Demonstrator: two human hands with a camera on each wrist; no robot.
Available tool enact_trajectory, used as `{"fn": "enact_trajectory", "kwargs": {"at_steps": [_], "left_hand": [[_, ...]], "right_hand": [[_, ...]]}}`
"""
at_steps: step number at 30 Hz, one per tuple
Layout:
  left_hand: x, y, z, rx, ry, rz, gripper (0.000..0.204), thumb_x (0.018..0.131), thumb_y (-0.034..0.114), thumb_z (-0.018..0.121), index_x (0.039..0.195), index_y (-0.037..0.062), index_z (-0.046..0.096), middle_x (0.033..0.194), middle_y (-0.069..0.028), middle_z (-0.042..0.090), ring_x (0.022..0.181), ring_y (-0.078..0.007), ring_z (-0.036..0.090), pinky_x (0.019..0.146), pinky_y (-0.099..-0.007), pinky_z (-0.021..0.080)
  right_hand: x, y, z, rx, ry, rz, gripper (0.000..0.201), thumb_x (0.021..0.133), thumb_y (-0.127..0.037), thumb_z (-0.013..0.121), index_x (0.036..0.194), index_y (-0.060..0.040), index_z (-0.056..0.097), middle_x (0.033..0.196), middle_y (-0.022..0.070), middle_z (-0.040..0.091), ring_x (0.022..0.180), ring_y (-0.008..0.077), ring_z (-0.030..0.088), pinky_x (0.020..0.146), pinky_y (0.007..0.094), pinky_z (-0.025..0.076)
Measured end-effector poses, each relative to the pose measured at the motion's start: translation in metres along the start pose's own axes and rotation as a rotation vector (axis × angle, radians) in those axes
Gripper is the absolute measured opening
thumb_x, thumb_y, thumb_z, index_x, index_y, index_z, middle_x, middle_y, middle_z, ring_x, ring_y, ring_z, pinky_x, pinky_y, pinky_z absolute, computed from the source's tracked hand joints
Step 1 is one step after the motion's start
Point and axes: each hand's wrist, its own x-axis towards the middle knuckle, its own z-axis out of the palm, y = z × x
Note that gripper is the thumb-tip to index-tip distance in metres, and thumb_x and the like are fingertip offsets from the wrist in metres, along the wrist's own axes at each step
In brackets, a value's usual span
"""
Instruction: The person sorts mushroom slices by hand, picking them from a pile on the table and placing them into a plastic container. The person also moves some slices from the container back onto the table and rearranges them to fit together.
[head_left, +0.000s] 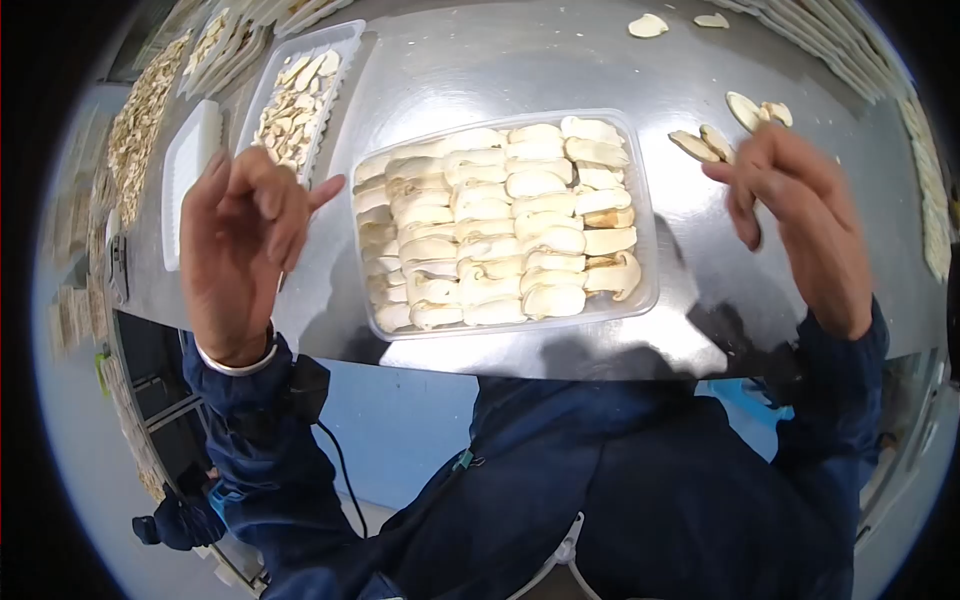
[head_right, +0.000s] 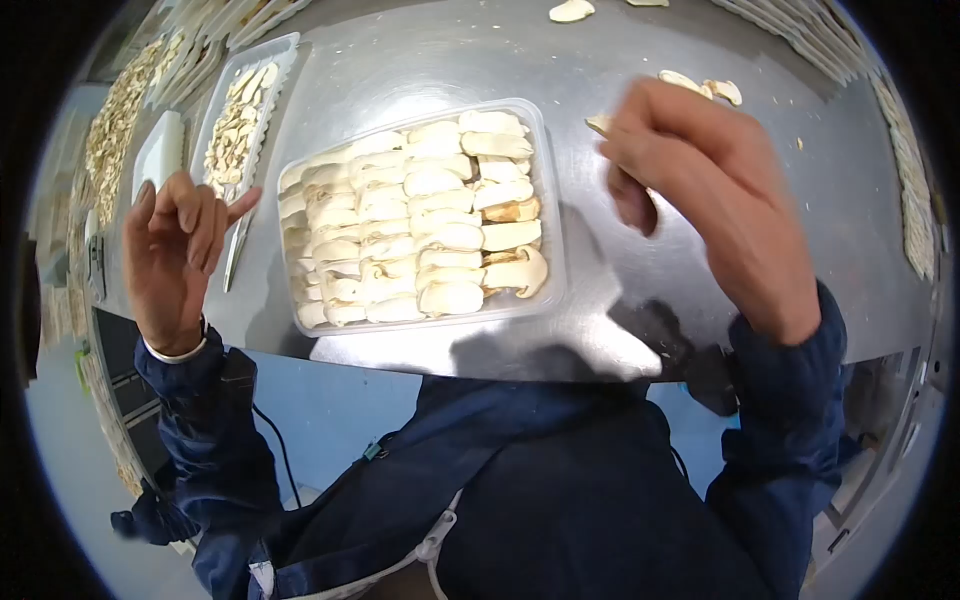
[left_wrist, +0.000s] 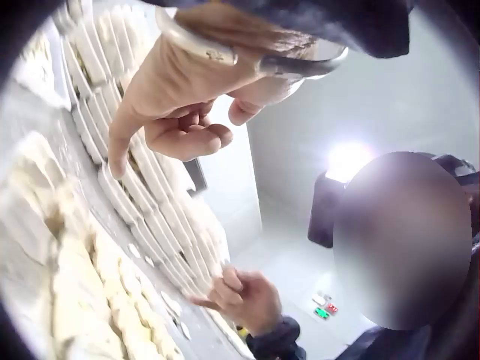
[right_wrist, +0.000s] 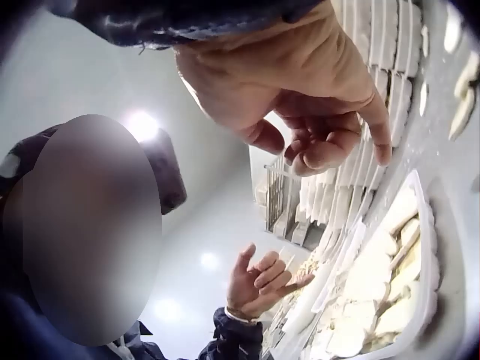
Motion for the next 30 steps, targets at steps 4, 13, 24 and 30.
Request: {"fn": "enact_trajectory", "kwargs": {"at_steps": [4,13,24,30], "left_hand": [[-0.031,-0.009,-0.051,0.164,0.284,-0.006,0.036,0.101,0.031,0.036,0.071,0.01,0.041,0.057,0.0016,0.035,0.053,-0.0096,0.037,0.099,-0.0433,0.041],[-0.045,-0.012,-0.137,0.606,0.479,-0.029,0.026,0.094,0.017,0.055,0.11,-0.0014,0.064,0.096,-0.0063,0.067,0.093,-0.0146,0.063,0.085,-0.027,0.047],[0.018,-0.035,-0.205,0.804,0.386,-0.08,0.022,0.079,0.007,0.064,0.098,-0.0038,0.069,0.084,-0.0093,0.071,0.076,-0.0135,0.064,0.071,-0.0247,0.049],[0.055,-0.017,-0.179,1.2,0.269,0.024,0.02,0.08,0.012,0.066,0.096,0.0024,0.071,0.085,-0.0091,0.071,0.076,-0.015,0.064,0.074,-0.0276,0.049]], "right_hand": [[-0.038,0.005,-0.014,-0.202,0.114,0.068,0.014,0.086,-0.011,0.054,0.079,-0.0006,0.049,0.069,0.0029,0.047,0.066,0.0114,0.046,0.063,0.0252,0.039],[-0.112,0.071,-0.029,-0.753,0.388,-0.084,0.01,0.08,-0.001,0.053,0.09,0.0004,0.05,0.095,0.0134,0.051,0.092,0.0262,0.052,0.084,0.0321,0.041],[-0.147,0.111,-0.001,-0.848,0.555,-0.085,0.014,0.084,0.004,0.051,0.097,0.0031,0.055,0.112,0.0178,0.052,0.101,0.0316,0.054,0.088,0.0362,0.044],[-0.149,0.114,-0.003,-0.874,0.578,-0.064,0.014,0.085,0.003,0.051,0.099,0.0027,0.056,0.113,0.0172,0.053,0.103,0.0319,0.054,0.089,0.0362,0.045]]}}
